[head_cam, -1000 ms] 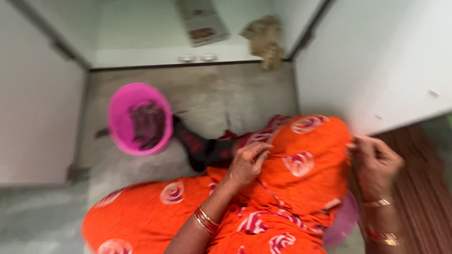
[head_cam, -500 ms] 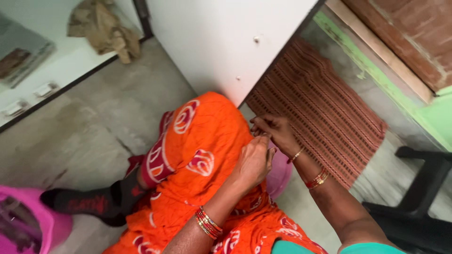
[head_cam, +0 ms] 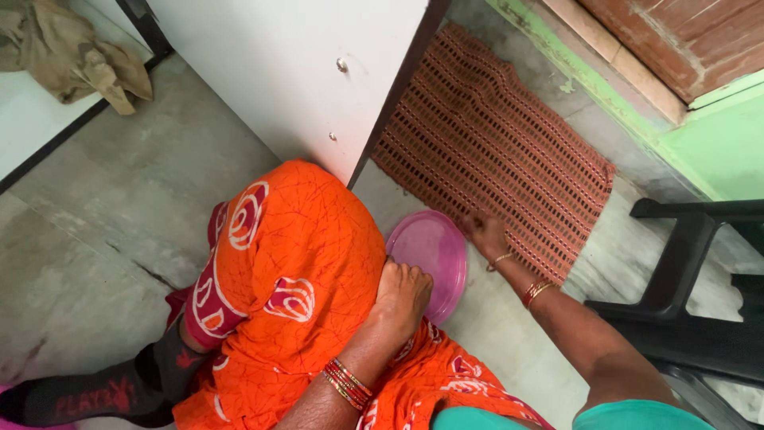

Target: The person sits on the floor and cleans several metal wrenches by hand using a pink bowl of water. They wipe each wrench, place it in the bowl, and later transfer the cleaned wrenches into a pink container.

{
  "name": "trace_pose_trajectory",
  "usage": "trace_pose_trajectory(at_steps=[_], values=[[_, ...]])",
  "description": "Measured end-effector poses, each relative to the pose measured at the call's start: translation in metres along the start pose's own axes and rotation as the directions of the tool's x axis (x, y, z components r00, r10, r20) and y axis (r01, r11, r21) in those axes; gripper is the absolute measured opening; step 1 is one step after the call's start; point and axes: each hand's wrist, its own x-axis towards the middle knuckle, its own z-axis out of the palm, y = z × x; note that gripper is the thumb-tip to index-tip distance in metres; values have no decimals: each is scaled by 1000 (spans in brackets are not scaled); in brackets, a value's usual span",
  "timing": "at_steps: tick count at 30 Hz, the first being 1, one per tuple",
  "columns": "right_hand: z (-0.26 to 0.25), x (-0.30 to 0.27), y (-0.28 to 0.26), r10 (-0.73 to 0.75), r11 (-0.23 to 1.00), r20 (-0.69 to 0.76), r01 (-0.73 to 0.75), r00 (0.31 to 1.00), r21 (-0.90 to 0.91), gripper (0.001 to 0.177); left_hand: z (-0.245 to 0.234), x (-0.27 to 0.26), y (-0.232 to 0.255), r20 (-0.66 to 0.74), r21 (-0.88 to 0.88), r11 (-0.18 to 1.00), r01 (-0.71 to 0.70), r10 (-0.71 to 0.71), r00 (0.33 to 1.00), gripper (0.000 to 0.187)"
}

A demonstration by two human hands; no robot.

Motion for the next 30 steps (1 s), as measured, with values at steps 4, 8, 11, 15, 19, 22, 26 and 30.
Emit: trace_pose_trajectory(at_steps=[4,8,11,15,19,22,26,30], values=[[29,-17,9,-85,990,-53,90,995,105,34,-3,-3,-1,28,8,1000,-13,13,1000,15],[40,-23,-7,-84,996,-95,83,992,-12,32,-3,-2,-2,52,23,999,-24,23,998,15],[35,-28,-16,-117,993,-107,116,987,-19,33,-2,-3,-2,-11,25,1000,-12,13,1000,16],[22,-32,-33,-67,998,-102,68,993,4,37,2,-2,-3,-14,3,1000,10,-10,1000,18],[3,-33,-65,-45,910,-16,48,999,413,34,10,2,-4,-357,29,993,111,-93,929,44],[-6,-44,-96,-44,852,112,-21,993,523,28,13,10,-5,-495,-69,988,140,-155,855,60],[-16,-59,-137,-403,882,4,387,915,267,22,3,11,-6,-561,-41,988,150,-147,814,61],[-28,-73,-168,-775,611,-86,777,626,148,38,-18,-5,-5,-557,65,975,211,-140,819,61]])
